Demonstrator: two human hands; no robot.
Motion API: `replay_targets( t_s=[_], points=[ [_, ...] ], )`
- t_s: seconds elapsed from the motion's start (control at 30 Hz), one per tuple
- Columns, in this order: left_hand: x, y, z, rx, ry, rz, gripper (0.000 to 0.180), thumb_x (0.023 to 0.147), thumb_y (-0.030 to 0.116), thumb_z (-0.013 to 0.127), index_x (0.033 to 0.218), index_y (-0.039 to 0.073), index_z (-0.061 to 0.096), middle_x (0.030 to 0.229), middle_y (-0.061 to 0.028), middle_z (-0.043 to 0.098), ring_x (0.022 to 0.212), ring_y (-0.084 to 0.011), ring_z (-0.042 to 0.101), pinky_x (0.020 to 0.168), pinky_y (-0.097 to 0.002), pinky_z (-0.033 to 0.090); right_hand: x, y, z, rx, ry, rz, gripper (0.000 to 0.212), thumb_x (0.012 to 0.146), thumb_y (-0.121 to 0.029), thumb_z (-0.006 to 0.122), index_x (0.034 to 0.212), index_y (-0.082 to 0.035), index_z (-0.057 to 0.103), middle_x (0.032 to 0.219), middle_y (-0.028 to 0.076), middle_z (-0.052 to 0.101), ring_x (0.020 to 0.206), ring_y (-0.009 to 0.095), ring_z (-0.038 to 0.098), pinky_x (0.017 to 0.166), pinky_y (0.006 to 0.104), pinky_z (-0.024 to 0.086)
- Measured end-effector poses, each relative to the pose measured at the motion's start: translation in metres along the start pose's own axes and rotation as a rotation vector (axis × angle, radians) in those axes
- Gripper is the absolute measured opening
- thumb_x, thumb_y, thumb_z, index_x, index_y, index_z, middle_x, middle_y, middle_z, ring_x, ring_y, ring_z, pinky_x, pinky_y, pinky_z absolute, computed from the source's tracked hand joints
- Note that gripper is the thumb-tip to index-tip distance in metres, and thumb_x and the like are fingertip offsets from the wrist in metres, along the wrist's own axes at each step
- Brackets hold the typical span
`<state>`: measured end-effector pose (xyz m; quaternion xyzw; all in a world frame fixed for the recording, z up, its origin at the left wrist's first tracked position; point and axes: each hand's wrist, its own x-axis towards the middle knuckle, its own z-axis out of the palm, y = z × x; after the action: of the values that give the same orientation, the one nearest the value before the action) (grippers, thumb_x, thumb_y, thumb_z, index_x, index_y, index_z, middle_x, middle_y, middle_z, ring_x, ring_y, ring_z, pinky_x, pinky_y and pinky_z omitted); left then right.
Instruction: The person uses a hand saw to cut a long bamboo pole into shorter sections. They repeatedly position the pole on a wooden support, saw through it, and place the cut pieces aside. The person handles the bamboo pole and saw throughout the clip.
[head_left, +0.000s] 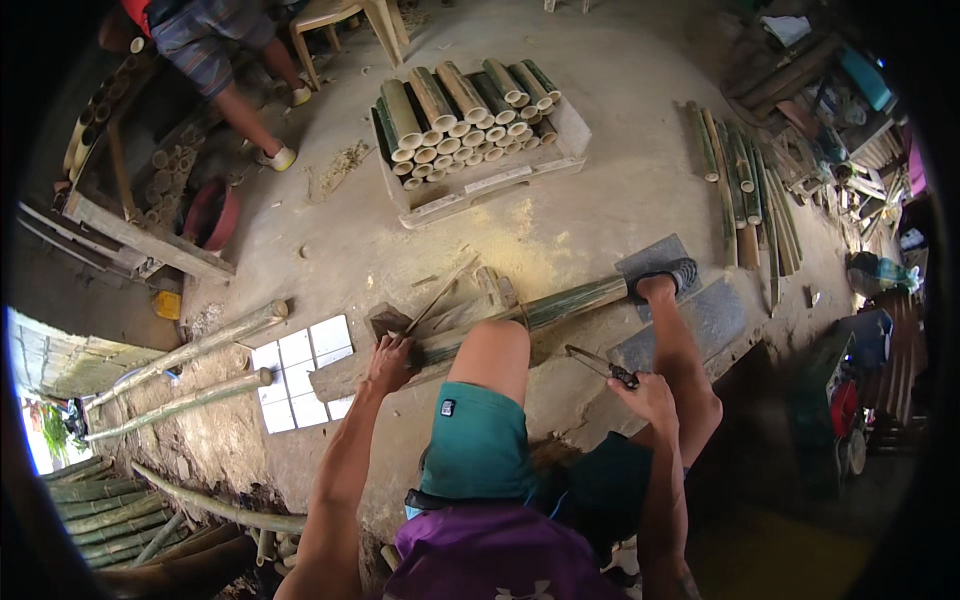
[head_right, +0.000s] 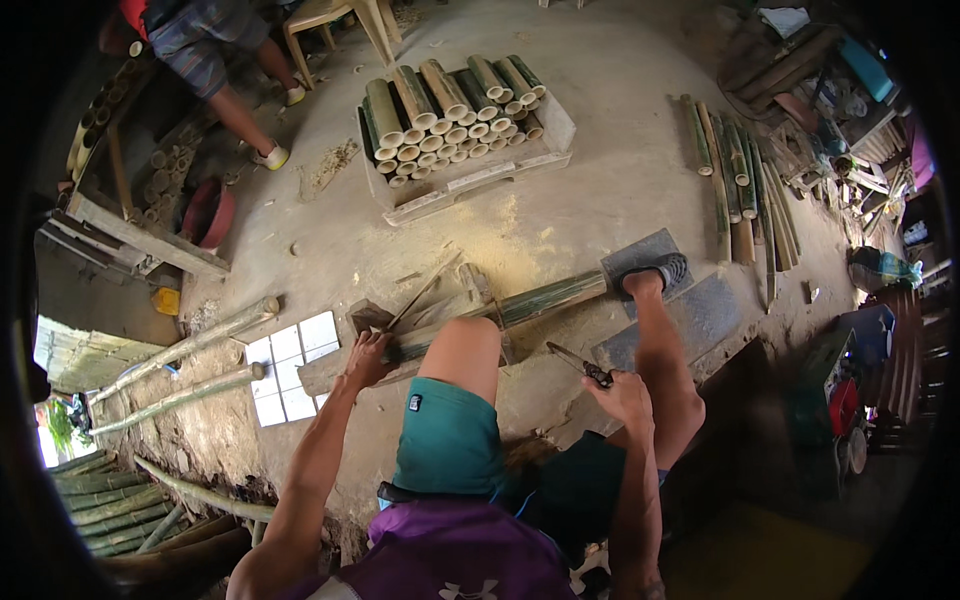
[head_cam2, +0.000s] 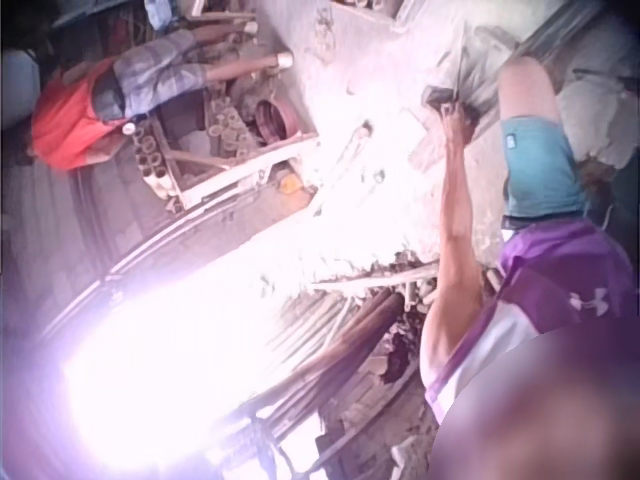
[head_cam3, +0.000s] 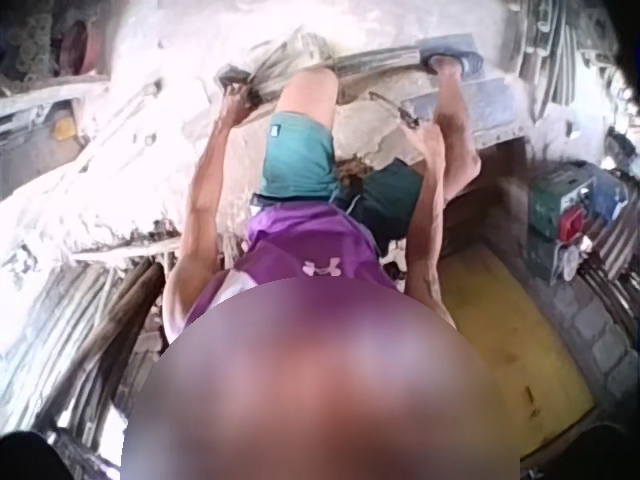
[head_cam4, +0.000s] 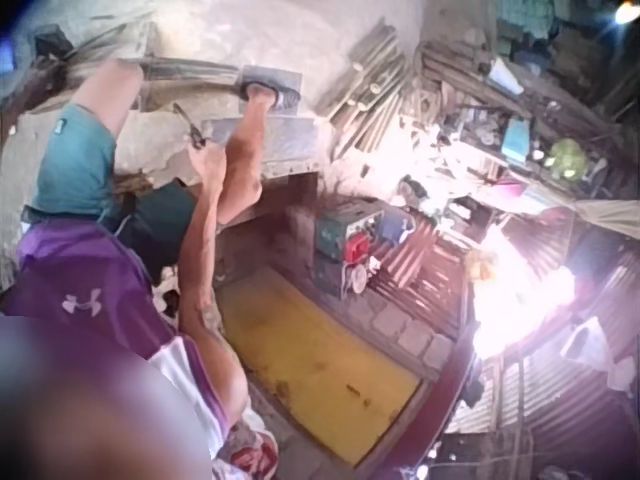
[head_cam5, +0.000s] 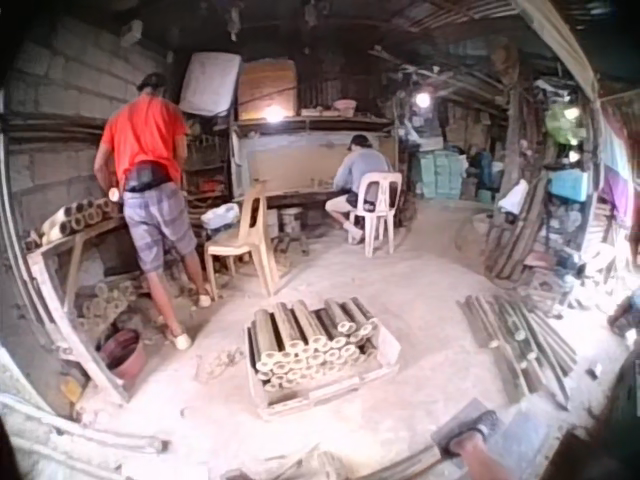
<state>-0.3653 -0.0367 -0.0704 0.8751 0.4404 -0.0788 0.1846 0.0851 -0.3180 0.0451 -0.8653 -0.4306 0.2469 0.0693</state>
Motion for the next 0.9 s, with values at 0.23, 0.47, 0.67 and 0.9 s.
replay_targets(
  t_s=[0.23, 0.47, 0.67, 0.9],
  points=[
    [0.042, 0.008, -0.011, -0.299, -0.212, -0.118, 0.079, 0.081, 0.052, 0.079, 0.142, 0.008, 0.057, 0.143, -0.0189, 0.058, 0.135, -0.0382, 0.052, 0.111, -0.0457, 0.043, 0.006, -0.004, -0.001, -0.022, 0.018, 0.045, 0.071, 0.082, -0.066, 0.070, 0.086, 0.005, 0.073, 0.080, 0.029, 0.067, 0.084, 0.044, 0.069, 0.074, 0.0503, 0.055],
    [0.158, 0.003, 0.035, -0.360, 0.150, -0.288, 0.057, 0.093, 0.036, 0.064, 0.136, -0.002, 0.059, 0.127, -0.0285, 0.065, 0.122, -0.0442, 0.060, 0.104, -0.0488, 0.049, 0.008, -0.015, -0.008, 0.040, -0.035, 0.171, 0.058, 0.082, -0.054, 0.077, 0.086, 0.004, 0.073, 0.077, 0.027, 0.068, 0.079, 0.044, 0.069, 0.071, 0.0507, 0.054],
    [0.216, -0.020, 0.083, -0.408, -0.074, -0.543, 0.057, 0.097, 0.040, 0.055, 0.131, -0.006, 0.062, 0.130, -0.0330, 0.061, 0.126, -0.0468, 0.057, 0.107, -0.0505, 0.046, 0.011, -0.020, -0.017, 0.086, 0.003, 0.144, 0.051, 0.083, -0.049, 0.078, 0.089, 0.001, 0.075, 0.075, 0.024, 0.069, 0.076, 0.042, 0.069, 0.070, 0.0495, 0.054],
    [0.180, -0.025, 0.099, -0.441, 0.148, -0.560, 0.028, 0.090, 0.024, 0.063, 0.104, 0.003, 0.077, 0.102, -0.0247, 0.073, 0.100, -0.0425, 0.070, 0.091, -0.0487, 0.055, 0.016, -0.019, -0.023, 0.054, -0.070, 0.210, 0.059, 0.085, -0.057, 0.073, 0.090, 0.002, 0.075, 0.077, 0.023, 0.070, 0.080, 0.039, 0.071, 0.075, 0.0484, 0.055]
  ],
)
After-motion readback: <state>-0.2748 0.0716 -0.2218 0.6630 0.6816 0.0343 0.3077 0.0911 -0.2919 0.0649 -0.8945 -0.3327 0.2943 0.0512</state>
